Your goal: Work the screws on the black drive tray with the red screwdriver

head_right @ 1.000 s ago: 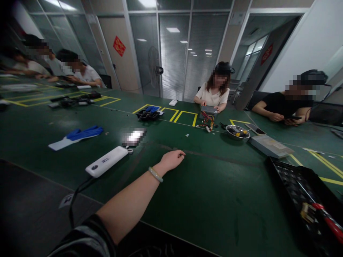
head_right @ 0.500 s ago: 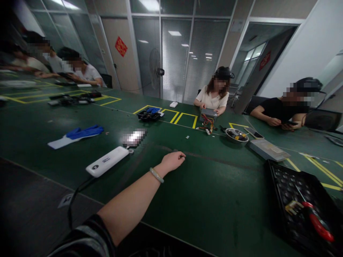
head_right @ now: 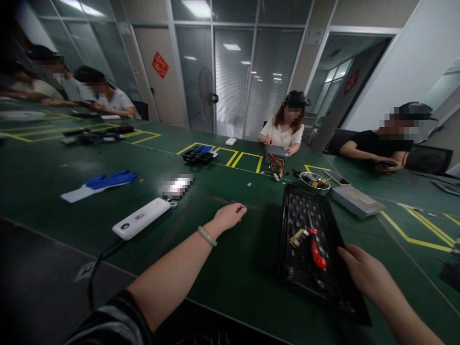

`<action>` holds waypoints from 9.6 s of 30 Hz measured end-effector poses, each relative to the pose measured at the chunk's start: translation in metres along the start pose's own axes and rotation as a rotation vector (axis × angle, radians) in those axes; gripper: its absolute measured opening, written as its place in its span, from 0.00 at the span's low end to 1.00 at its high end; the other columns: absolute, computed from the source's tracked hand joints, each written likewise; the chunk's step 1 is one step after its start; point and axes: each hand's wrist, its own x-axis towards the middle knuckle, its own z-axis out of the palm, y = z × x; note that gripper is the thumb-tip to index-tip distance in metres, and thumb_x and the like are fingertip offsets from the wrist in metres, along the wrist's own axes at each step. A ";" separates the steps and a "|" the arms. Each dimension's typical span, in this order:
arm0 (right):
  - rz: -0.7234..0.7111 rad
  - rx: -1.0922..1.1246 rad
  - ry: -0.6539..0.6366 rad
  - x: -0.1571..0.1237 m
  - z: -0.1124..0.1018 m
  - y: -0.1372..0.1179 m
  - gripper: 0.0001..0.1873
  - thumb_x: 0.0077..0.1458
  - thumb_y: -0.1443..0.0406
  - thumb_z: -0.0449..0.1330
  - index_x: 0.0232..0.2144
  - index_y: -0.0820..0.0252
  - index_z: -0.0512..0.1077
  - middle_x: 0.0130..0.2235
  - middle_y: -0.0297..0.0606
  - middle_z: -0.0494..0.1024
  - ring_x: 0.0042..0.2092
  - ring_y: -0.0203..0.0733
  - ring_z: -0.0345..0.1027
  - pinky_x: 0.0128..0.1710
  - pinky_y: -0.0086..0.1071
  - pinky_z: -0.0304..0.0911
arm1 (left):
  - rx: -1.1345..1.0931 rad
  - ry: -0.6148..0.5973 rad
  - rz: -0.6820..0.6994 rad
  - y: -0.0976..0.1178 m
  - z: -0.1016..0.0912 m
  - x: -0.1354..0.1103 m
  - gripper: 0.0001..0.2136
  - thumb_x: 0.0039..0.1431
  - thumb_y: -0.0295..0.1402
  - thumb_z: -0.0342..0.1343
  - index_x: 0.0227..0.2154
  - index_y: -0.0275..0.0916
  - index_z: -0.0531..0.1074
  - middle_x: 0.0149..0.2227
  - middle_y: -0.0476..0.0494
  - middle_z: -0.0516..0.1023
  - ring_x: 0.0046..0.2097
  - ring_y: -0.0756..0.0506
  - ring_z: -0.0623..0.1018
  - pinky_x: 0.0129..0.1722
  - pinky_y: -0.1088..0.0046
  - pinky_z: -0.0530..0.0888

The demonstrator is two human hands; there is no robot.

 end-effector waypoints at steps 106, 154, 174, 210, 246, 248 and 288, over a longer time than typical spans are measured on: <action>-1.053 0.110 -0.361 -0.039 0.022 -0.143 0.02 0.57 0.61 0.65 0.34 0.51 0.78 0.38 0.32 0.75 0.43 0.39 0.68 0.46 0.36 0.62 | 0.036 0.158 -0.049 -0.010 0.010 0.020 0.24 0.67 0.49 0.40 0.50 0.41 0.73 0.49 0.38 0.80 0.49 0.37 0.78 0.45 0.65 0.71; -0.647 0.356 0.086 -0.048 0.055 -0.150 0.26 0.59 0.55 0.62 0.57 0.57 0.64 0.54 0.42 0.73 0.54 0.49 0.67 0.57 0.46 0.62 | -0.688 -0.045 0.263 0.036 0.010 -0.027 0.22 0.58 0.41 0.59 0.53 0.41 0.66 0.44 0.45 0.77 0.45 0.45 0.78 0.46 0.67 0.74; -0.581 0.672 0.097 -0.036 0.054 -0.145 0.17 0.64 0.64 0.54 0.55 0.53 0.67 0.47 0.39 0.75 0.46 0.41 0.71 0.48 0.37 0.67 | -0.949 -0.152 0.239 0.039 0.011 -0.028 0.15 0.60 0.39 0.58 0.47 0.41 0.67 0.44 0.44 0.80 0.44 0.45 0.82 0.53 0.62 0.74; -0.746 0.682 0.172 -0.030 0.050 -0.142 0.10 0.59 0.67 0.63 0.44 0.52 0.76 0.43 0.33 0.79 0.45 0.36 0.72 0.49 0.32 0.68 | -0.910 -0.116 0.344 0.033 0.006 -0.024 0.11 0.63 0.40 0.57 0.38 0.35 0.71 0.34 0.48 0.77 0.33 0.49 0.80 0.39 0.72 0.74; -0.391 0.732 0.070 -0.040 0.058 -0.144 0.24 0.48 0.47 0.68 0.37 0.57 0.70 0.33 0.36 0.77 0.32 0.40 0.72 0.31 0.32 0.64 | -0.823 -0.154 0.519 0.038 0.010 -0.035 0.14 0.59 0.38 0.62 0.43 0.36 0.71 0.37 0.43 0.77 0.40 0.49 0.77 0.44 0.70 0.72; -0.422 0.748 0.021 -0.041 0.061 -0.142 0.26 0.47 0.46 0.68 0.37 0.57 0.69 0.33 0.36 0.77 0.33 0.41 0.72 0.33 0.33 0.65 | -0.886 -0.192 0.494 0.040 0.009 -0.035 0.11 0.60 0.36 0.61 0.40 0.35 0.72 0.37 0.44 0.76 0.39 0.50 0.76 0.44 0.71 0.72; -0.851 0.335 -0.296 -0.065 0.026 -0.151 0.03 0.53 0.68 0.65 0.28 0.54 0.77 0.32 0.31 0.76 0.36 0.36 0.71 0.39 0.32 0.66 | -0.400 0.225 0.361 0.012 0.014 -0.008 0.18 0.71 0.43 0.42 0.47 0.39 0.72 0.32 0.48 0.76 0.34 0.50 0.74 0.35 0.73 0.68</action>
